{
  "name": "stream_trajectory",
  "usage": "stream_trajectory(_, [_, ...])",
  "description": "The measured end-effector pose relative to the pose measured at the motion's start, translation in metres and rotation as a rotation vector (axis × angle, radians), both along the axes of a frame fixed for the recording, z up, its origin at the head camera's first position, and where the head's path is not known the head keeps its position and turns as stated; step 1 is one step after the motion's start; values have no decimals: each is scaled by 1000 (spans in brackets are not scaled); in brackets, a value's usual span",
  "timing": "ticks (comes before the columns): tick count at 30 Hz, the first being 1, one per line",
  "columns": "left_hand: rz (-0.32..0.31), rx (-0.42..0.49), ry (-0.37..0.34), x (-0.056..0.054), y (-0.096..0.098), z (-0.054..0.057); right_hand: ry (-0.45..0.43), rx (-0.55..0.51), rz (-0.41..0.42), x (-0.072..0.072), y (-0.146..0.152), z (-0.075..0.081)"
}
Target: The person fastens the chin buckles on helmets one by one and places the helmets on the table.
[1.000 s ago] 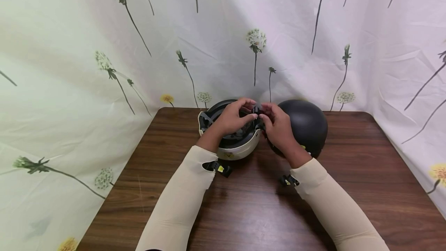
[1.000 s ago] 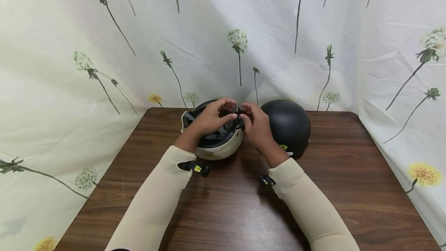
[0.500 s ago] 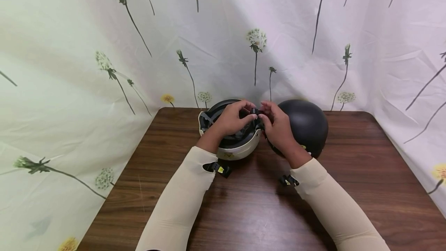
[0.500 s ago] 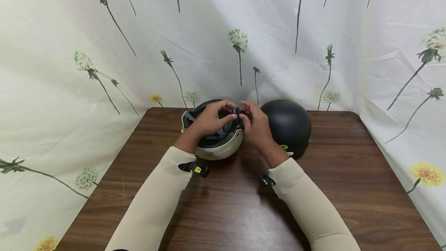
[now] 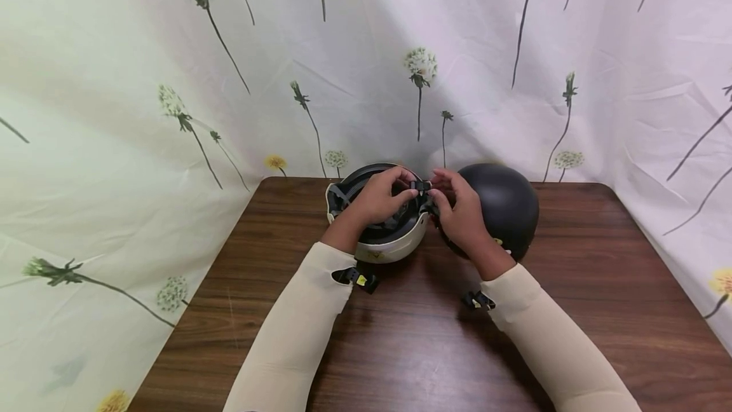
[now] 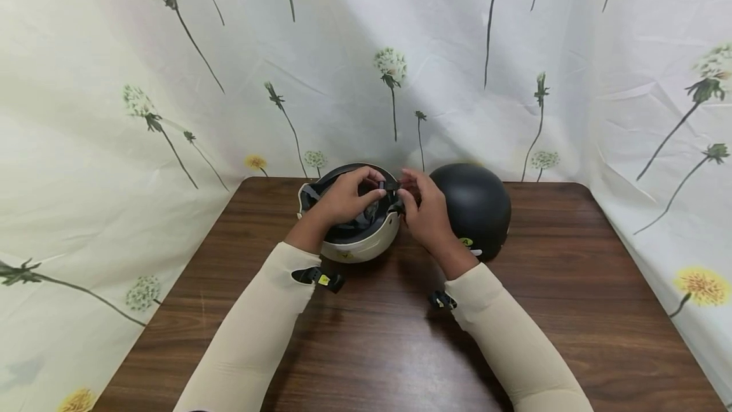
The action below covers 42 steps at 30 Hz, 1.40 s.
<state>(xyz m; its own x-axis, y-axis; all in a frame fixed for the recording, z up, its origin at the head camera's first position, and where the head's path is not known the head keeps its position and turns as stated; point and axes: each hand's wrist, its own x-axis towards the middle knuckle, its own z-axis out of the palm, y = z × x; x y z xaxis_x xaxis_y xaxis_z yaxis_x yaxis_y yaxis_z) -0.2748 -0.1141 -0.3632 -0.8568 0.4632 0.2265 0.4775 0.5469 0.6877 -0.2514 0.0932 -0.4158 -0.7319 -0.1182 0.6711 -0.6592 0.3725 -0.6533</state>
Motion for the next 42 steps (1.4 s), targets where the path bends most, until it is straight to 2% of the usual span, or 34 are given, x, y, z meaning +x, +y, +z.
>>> stream_trajectory(6, [7,5,6,-2,-3,-3,-6,-38,-4,3,5,-9])
stream_trajectory(9, [4,8,3,-2,-4,-4,-48,-57,-9,6,6,-11])
stream_trajectory(15, [9,0,-7,-4,-5,-4,-146,-32,-9,12,7,-15])
stream_trajectory(28, [15,-10,-24,-2,-6,-3,-270,-54,28,11,7,-22])
stream_trajectory(35, [9,-4,-29,-2,-6,-3,-291,-40,4,8,6,-25])
stream_trajectory(42, [11,-9,-31,-2,-6,-3,-310,-24,-4,9,9,-20])
